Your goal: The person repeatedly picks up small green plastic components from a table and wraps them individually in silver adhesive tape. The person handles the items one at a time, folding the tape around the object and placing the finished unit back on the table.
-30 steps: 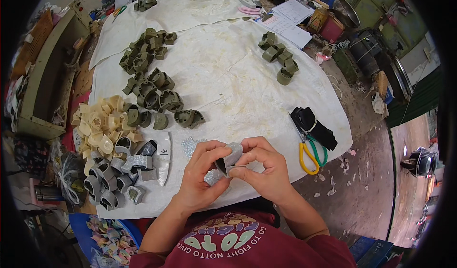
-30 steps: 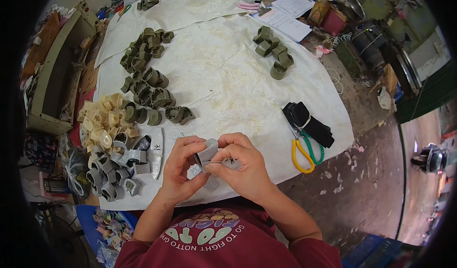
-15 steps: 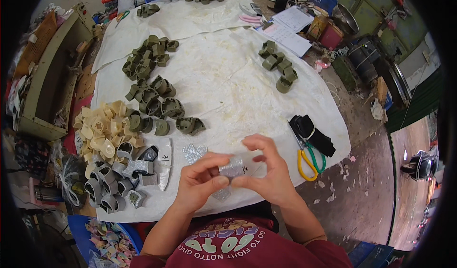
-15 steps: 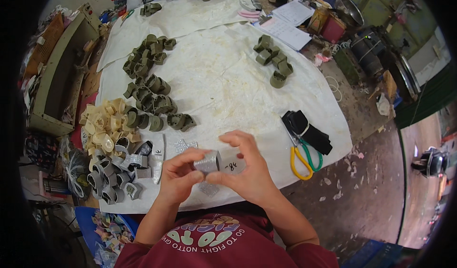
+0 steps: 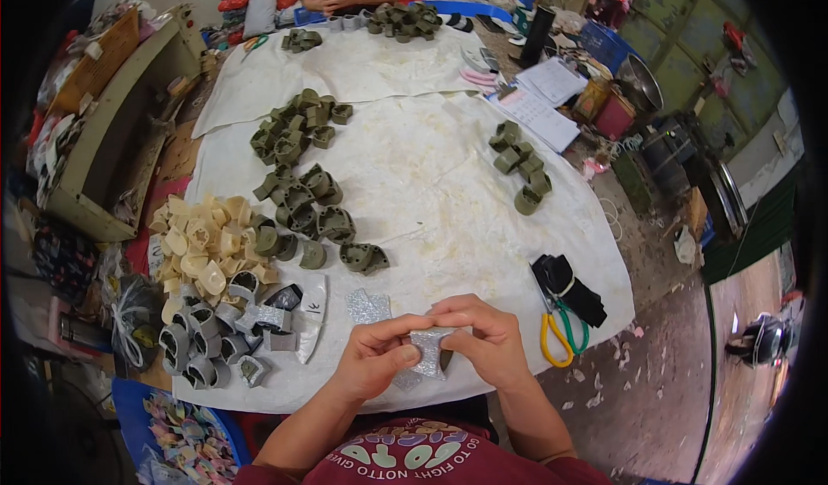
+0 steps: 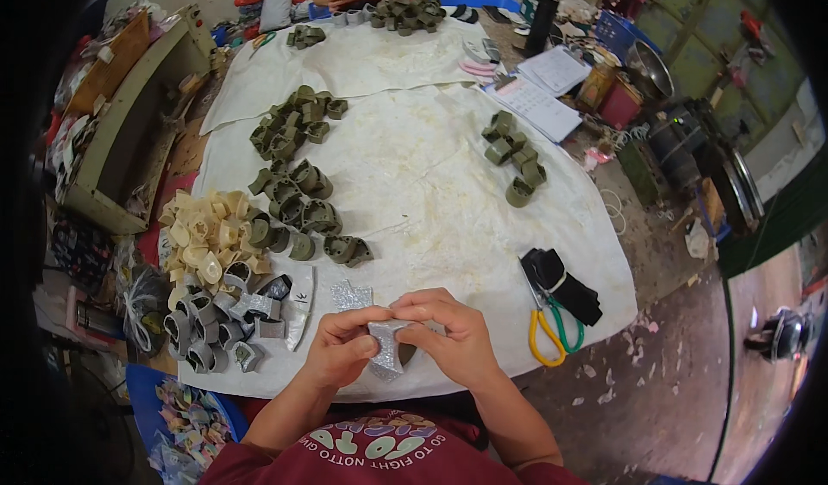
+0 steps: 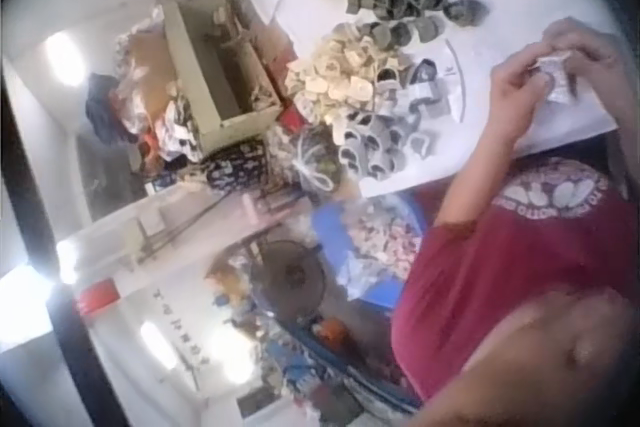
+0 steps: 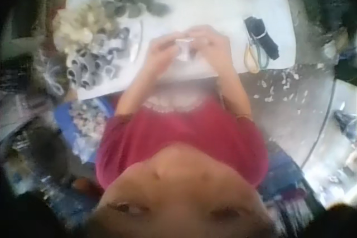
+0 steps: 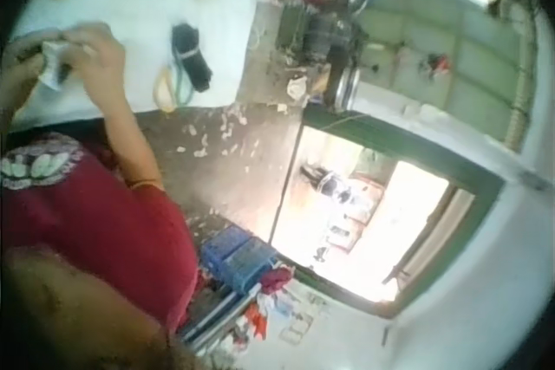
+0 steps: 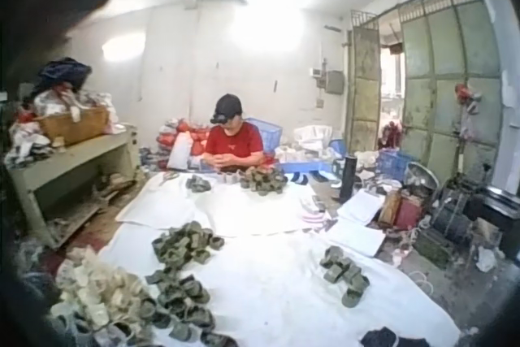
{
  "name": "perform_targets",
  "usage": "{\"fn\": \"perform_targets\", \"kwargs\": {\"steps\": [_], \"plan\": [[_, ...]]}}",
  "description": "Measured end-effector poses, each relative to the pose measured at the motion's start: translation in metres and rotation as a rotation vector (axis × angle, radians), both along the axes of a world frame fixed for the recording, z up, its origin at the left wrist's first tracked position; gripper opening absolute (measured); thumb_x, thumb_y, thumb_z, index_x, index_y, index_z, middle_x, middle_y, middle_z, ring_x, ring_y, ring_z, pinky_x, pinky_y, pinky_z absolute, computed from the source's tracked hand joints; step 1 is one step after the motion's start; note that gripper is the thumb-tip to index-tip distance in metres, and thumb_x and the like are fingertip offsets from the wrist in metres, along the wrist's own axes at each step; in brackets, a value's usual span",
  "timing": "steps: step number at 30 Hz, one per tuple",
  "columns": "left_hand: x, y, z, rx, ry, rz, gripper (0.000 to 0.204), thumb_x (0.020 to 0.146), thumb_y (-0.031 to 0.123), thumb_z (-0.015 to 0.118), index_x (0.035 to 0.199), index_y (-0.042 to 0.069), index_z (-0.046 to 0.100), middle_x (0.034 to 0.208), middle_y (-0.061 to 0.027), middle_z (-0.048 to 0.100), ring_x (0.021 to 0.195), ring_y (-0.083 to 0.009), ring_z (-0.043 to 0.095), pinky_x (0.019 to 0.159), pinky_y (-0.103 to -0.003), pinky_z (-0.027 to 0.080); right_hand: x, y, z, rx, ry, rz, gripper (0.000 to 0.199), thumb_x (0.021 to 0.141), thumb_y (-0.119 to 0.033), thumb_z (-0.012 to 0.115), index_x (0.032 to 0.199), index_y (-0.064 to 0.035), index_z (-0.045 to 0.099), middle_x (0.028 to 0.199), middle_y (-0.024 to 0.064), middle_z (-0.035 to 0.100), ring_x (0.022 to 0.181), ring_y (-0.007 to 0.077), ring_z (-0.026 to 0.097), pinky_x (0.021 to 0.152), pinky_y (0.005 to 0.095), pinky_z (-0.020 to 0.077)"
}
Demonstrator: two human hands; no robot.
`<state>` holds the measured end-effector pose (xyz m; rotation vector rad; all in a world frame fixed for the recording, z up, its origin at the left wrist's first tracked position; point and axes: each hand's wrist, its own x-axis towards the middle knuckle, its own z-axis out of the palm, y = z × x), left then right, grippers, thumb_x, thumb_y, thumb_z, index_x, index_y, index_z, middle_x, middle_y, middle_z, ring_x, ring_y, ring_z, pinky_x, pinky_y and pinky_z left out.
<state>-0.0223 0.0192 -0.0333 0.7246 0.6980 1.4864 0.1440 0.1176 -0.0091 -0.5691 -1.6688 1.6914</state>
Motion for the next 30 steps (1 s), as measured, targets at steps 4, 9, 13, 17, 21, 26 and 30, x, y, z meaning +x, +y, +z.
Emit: {"fn": "perform_targets", "kwargs": {"steps": [4, 9, 13, 17, 21, 26, 30], "plan": [[0.017, 0.006, 0.006, -0.142, -0.247, 0.128, 0.051, 0.093, 0.016, 0.060, 0.139, 0.001, 0.043, 0.113, -0.0038, 0.058, 0.084, -0.0065, 0.055, 0.077, -0.029, 0.054, -0.009, -0.008, -0.006, 0.040, 0.033, -0.232, 0.022, 0.080, 0.003, 0.066, 0.101, -0.0013, 0.069, 0.106, 0.0116, 0.066, 0.103, 0.0216, 0.058, 0.091, 0.0320, 0.0450], [0.024, 0.012, 0.002, -0.186, -0.373, 0.064, 0.060, 0.092, 0.022, 0.061, 0.142, 0.002, 0.036, 0.122, -0.0074, 0.056, 0.107, -0.0172, 0.058, 0.089, -0.042, 0.052, -0.026, -0.009, -0.015, 0.458, -0.040, -0.508, 0.023, 0.084, -0.003, 0.063, 0.106, 0.0002, 0.068, 0.114, 0.0134, 0.064, 0.114, 0.0259, 0.054, 0.099, 0.0368, 0.0401], [0.014, 0.014, 0.005, -0.088, 0.074, 0.302, 0.053, 0.087, 0.012, 0.066, 0.134, -0.001, 0.046, 0.119, -0.0091, 0.060, 0.108, -0.0178, 0.058, 0.092, -0.033, 0.047, -0.027, -0.011, -0.004, 0.313, -0.062, -0.231, 0.031, 0.088, -0.010, 0.059, 0.117, -0.0005, 0.061, 0.124, 0.0141, 0.059, 0.126, 0.0263, 0.044, 0.106, 0.0374, 0.0329], [0.017, 0.013, 0.008, 0.087, 0.733, 0.416, 0.056, 0.083, 0.001, 0.064, 0.136, -0.002, 0.045, 0.117, -0.0102, 0.058, 0.108, -0.0182, 0.055, 0.092, -0.029, 0.044, -0.034, -0.018, -0.017, -0.038, -0.002, -0.166, 0.035, 0.095, -0.017, 0.048, 0.124, 0.0008, 0.055, 0.136, 0.0143, 0.048, 0.130, 0.0252, 0.040, 0.108, 0.0360, 0.0299], [0.021, 0.013, 0.014, 0.133, 0.493, 0.328, 0.061, 0.082, -0.003, 0.062, 0.139, 0.002, 0.043, 0.122, -0.0103, 0.051, 0.112, -0.0192, 0.049, 0.093, -0.028, 0.041, -0.040, -0.014, -0.009, -0.451, 0.255, -0.120, 0.040, 0.100, -0.025, 0.038, 0.122, 0.0033, 0.055, 0.139, 0.0147, 0.045, 0.129, 0.0241, 0.041, 0.108, 0.0353, 0.0302], [0.012, 0.009, 0.006, 0.266, 0.309, 0.153, 0.065, 0.083, -0.005, 0.061, 0.143, 0.004, 0.039, 0.135, -0.0102, 0.042, 0.124, -0.0205, 0.039, 0.104, -0.031, 0.032, -0.039, -0.012, -0.011, -0.147, 0.110, -0.127, 0.048, 0.100, -0.032, 0.037, 0.126, 0.0057, 0.051, 0.131, 0.0175, 0.053, 0.122, 0.0212, 0.048, 0.104, 0.0342, 0.0351], [0.009, 0.014, 0.012, 0.312, 0.376, 0.167, 0.065, 0.080, -0.004, 0.065, 0.141, 0.004, 0.040, 0.136, -0.0103, 0.041, 0.126, -0.0212, 0.039, 0.107, -0.034, 0.029, -0.041, -0.004, -0.012, -0.219, 0.062, -0.049, 0.052, 0.099, -0.036, 0.040, 0.125, 0.0071, 0.051, 0.129, 0.0163, 0.054, 0.116, 0.0204, 0.053, 0.101, 0.0331, 0.0389]]}}
